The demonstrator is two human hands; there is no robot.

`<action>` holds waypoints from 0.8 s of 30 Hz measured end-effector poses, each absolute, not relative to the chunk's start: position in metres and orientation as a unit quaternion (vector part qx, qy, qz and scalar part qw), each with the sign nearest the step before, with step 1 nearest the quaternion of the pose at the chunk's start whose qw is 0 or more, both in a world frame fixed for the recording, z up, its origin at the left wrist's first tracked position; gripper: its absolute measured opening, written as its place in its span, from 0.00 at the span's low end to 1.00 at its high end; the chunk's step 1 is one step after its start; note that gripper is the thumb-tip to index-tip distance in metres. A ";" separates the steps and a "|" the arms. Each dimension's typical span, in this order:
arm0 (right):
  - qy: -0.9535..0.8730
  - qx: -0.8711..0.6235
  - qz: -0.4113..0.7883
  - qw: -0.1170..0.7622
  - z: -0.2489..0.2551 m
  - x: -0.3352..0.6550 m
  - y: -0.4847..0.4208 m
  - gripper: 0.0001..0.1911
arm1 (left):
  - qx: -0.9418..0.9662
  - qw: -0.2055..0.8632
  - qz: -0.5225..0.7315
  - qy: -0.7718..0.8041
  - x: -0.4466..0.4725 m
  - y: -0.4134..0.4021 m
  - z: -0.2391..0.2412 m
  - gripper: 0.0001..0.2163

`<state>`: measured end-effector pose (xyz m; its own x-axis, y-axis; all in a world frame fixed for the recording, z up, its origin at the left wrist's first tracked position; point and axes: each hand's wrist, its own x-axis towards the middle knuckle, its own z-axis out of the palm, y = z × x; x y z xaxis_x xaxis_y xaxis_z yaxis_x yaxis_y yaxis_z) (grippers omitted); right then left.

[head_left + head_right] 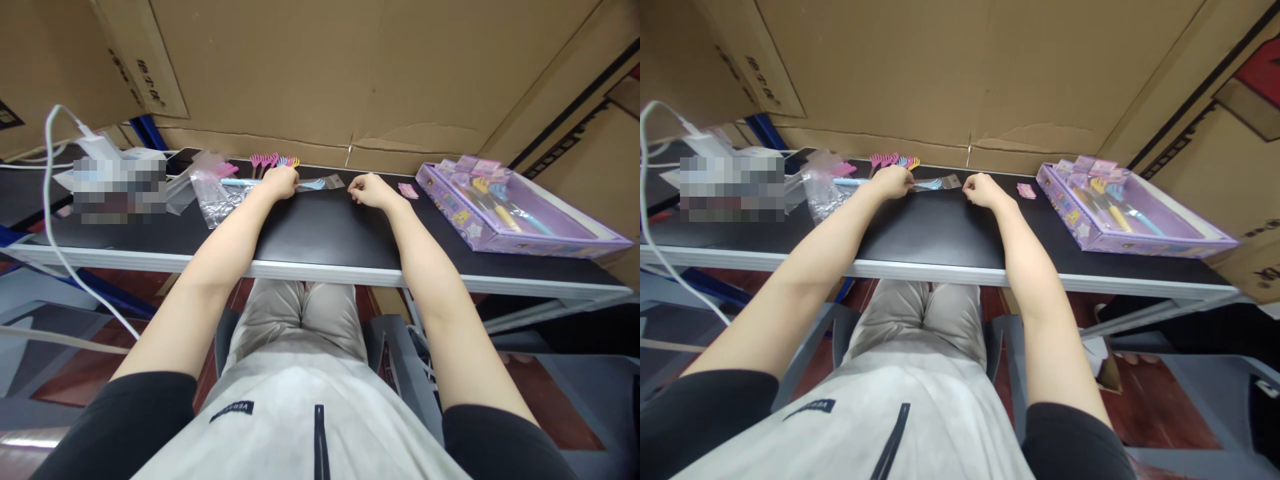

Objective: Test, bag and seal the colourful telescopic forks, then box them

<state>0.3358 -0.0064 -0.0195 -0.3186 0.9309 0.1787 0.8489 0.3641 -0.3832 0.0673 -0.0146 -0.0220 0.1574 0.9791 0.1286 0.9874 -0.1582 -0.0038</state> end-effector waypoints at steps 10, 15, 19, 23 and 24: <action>-0.814 -0.553 0.090 0.153 -0.017 0.336 -0.009 0.11 | -0.766 0.055 -0.044 -0.639 0.067 -0.014 -0.022 0.21; -0.818 -0.551 0.086 0.143 -0.015 0.335 -0.011 0.14 | -0.767 0.045 -0.036 -0.639 0.069 -0.020 -0.018 0.21; -0.817 -0.555 0.086 0.131 -0.012 0.332 -0.015 0.16 | -0.768 0.043 -0.028 -0.638 0.070 -0.022 -0.016 0.20; -0.806 -0.571 0.073 0.138 -0.012 0.333 -0.014 0.18 | -0.764 0.046 -0.029 -0.643 0.071 -0.022 -0.016 0.20; -0.799 -0.580 0.067 0.146 -0.012 0.335 -0.013 0.18 | -0.764 0.045 -0.029 -0.643 0.071 -0.022 -0.016 0.20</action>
